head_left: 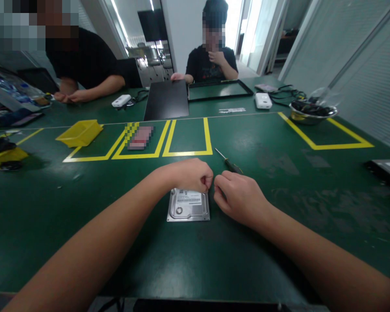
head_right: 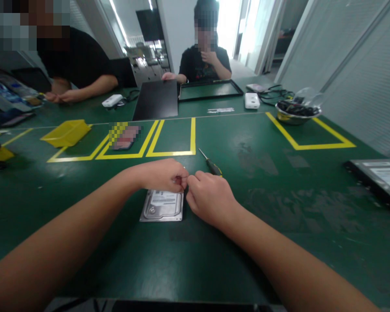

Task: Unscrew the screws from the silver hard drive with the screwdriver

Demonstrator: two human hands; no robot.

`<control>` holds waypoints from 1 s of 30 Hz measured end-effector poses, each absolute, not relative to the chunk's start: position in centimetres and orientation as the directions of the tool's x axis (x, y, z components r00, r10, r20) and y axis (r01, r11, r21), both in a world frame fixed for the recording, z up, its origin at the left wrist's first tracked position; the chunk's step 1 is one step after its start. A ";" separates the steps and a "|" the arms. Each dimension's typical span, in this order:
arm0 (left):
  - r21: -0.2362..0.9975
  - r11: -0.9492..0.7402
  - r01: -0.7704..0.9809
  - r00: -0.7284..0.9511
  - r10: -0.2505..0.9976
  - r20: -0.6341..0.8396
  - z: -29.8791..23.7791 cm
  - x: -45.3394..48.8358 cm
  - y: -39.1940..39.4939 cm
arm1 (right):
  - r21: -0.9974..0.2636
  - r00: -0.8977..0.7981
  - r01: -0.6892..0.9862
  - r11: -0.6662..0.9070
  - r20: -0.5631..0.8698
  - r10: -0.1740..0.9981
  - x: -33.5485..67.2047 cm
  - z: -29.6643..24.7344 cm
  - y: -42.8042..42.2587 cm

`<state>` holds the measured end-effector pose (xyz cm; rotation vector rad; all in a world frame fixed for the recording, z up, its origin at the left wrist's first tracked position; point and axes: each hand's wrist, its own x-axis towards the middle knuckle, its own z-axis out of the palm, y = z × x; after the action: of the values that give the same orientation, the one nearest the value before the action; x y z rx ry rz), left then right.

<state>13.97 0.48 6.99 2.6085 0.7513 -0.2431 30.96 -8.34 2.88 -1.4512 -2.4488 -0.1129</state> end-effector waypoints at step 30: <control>0.468 -0.686 0.557 0.806 0.583 -0.104 6.1 10.6 -1.2 | -0.015 -0.412 0.901 0.433 0.278 0.868 31.5 2.8 -7.8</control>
<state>10.57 -1.25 6.12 2.5043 0.8477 0.0718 31.46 -7.79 2.80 -1.5408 -2.4429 -0.2004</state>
